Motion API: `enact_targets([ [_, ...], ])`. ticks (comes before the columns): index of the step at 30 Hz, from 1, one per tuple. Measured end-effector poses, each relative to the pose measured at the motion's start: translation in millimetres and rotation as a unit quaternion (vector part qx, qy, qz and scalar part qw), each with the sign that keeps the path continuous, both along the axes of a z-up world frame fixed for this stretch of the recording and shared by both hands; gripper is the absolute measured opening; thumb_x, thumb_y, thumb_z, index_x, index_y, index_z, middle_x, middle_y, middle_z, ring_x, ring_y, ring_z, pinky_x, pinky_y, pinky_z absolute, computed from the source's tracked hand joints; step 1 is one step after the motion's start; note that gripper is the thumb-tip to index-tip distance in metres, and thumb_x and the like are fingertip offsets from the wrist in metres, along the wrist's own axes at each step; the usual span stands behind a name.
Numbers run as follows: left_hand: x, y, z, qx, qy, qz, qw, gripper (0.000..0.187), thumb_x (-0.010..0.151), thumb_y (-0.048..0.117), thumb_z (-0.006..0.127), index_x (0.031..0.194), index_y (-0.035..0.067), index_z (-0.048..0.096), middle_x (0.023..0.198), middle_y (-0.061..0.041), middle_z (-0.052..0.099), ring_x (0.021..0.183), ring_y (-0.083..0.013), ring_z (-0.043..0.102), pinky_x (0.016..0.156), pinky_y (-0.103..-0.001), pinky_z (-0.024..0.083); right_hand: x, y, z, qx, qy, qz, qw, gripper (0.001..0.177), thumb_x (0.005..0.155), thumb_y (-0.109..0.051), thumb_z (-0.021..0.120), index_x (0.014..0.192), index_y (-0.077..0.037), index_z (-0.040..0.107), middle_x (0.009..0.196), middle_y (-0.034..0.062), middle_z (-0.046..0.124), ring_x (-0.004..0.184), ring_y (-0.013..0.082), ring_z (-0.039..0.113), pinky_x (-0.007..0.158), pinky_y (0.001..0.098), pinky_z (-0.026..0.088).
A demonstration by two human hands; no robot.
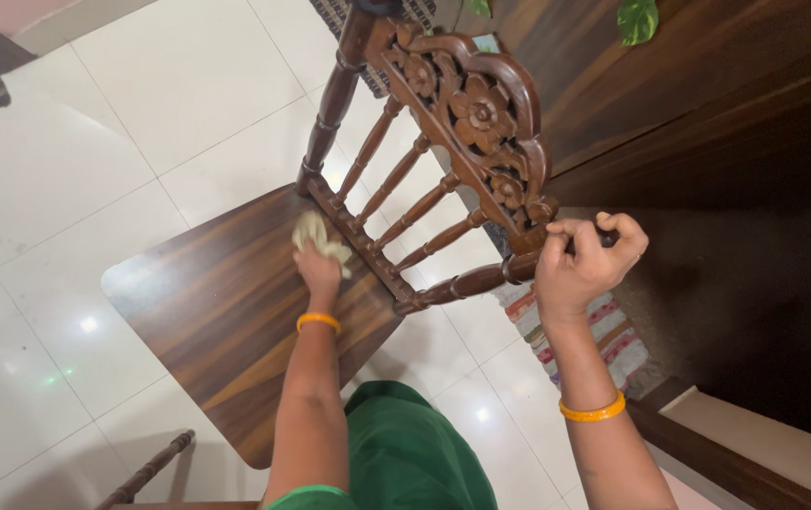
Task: The person wipes the surface of a wooden dining table and then cleans a wooden chair using a cloth. They wipe the table edge, the chair seat, and the chair backrest in sequence.
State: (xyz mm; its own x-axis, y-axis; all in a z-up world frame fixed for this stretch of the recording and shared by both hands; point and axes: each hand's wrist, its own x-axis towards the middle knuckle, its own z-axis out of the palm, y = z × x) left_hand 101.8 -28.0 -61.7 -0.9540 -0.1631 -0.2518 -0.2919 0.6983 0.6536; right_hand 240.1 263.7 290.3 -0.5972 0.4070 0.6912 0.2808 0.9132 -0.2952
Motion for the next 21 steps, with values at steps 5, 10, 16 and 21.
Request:
enact_targets([
  [5, -78.4, 27.3, 47.4, 0.001, 0.132, -0.108, 0.985, 0.07, 0.082, -0.003, 0.063, 0.15, 0.009, 0.051, 0.142, -0.032, 0.045, 0.128, -0.0523, 0.051, 0.11, -0.053, 0.043, 3.6, 0.7, 0.9, -0.005, -0.01, 0.007, 1.0, 0.018, 0.086, 0.008, 0.074, 0.081, -0.009, 0.07, 0.12, 0.0092, 0.04, 0.116, 0.0249, 0.044, 0.097, 0.0377, 0.041],
  [10, -98.1, 35.9, 52.8, -0.097, -0.061, -0.211, 0.971, 0.042, 0.098, 0.011, 0.055, 0.14, 0.019, 0.056, 0.156, -0.024, 0.036, 0.131, -0.0485, 0.049, 0.11, -0.057, 0.039, 4.4, 1.2, -2.3, -0.124, 0.001, 0.0, 0.992, 0.018, 0.088, 0.008, 0.067, 0.082, -0.01, 0.07, 0.126, 0.0103, 0.038, 0.118, 0.024, 0.044, 0.078, 0.0326, 0.041],
  [16, -61.5, 43.2, 20.4, -0.029, -0.098, -0.108, 0.989, 0.071, 0.094, 0.009, 0.058, 0.158, 0.019, 0.028, 0.15, -0.034, 0.034, 0.129, -0.0536, 0.047, 0.107, -0.057, 0.04, 4.9, 2.6, -4.9, -0.015, -0.008, 0.0, 1.0, 0.021, 0.09, 0.009, 0.075, 0.077, -0.007, 0.068, 0.122, 0.0086, 0.038, 0.117, 0.0226, 0.043, 0.095, 0.0353, 0.041],
  [21, -22.9, 63.6, 5.6, 0.045, -0.039, -0.074, 0.995, 0.081, 0.086, 0.007, 0.068, 0.155, 0.007, 0.025, 0.139, -0.039, 0.043, 0.121, -0.0542, 0.053, 0.103, -0.053, 0.045, 2.6, -0.8, -2.4, -0.013, -0.001, -0.005, 1.0, 0.019, 0.087, 0.008, 0.074, 0.08, -0.009, 0.069, 0.124, 0.0085, 0.039, 0.116, 0.024, 0.044, 0.097, 0.0367, 0.04],
])
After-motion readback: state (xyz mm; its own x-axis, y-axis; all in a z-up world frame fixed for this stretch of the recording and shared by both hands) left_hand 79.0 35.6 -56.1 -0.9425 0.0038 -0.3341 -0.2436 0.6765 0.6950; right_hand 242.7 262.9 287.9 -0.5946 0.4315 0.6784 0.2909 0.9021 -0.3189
